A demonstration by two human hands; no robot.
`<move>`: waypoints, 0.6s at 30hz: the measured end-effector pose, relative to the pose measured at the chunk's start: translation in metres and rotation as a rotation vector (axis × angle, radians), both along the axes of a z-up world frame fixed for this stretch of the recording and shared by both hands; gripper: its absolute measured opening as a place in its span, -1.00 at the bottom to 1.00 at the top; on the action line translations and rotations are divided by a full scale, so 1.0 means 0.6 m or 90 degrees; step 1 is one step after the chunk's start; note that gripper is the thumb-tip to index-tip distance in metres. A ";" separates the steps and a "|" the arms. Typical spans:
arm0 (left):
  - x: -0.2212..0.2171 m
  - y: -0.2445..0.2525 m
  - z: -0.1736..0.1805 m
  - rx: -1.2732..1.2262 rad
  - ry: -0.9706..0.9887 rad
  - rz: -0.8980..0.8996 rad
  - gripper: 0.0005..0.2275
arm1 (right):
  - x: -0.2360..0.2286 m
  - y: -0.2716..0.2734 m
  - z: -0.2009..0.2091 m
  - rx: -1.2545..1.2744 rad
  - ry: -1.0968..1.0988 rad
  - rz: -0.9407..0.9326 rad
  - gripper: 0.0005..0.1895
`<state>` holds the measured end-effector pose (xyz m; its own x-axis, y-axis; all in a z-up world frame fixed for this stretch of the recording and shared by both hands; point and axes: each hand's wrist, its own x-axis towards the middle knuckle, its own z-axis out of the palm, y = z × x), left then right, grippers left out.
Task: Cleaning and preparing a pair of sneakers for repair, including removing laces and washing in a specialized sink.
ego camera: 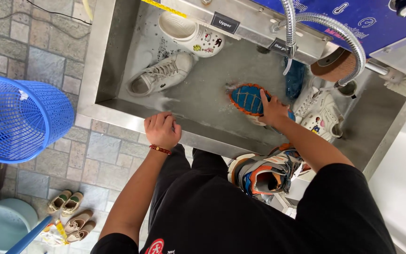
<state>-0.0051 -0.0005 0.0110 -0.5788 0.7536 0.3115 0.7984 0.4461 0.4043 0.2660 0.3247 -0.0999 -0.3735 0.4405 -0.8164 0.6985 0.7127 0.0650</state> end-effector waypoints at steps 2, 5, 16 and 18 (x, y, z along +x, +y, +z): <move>0.004 -0.005 0.002 0.001 0.003 -0.002 -0.96 | -0.004 0.016 -0.004 -0.010 -0.039 0.009 0.38; -0.005 0.002 -0.003 0.006 0.007 -0.002 -0.96 | -0.026 0.067 -0.005 -0.045 -0.054 -0.022 0.47; 0.003 -0.010 0.004 0.003 -0.001 -0.002 -0.96 | 0.099 0.089 -0.164 -0.330 0.175 -0.089 0.52; -0.008 0.012 -0.004 0.006 -0.003 -0.028 -0.96 | 0.132 0.116 -0.163 -0.247 0.131 -0.085 0.43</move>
<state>-0.0102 0.0064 0.0088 -0.5463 0.7757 0.3160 0.8153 0.4062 0.4126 0.3454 0.3943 -0.1980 -0.5056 0.1718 -0.8455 0.7560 0.5605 -0.3382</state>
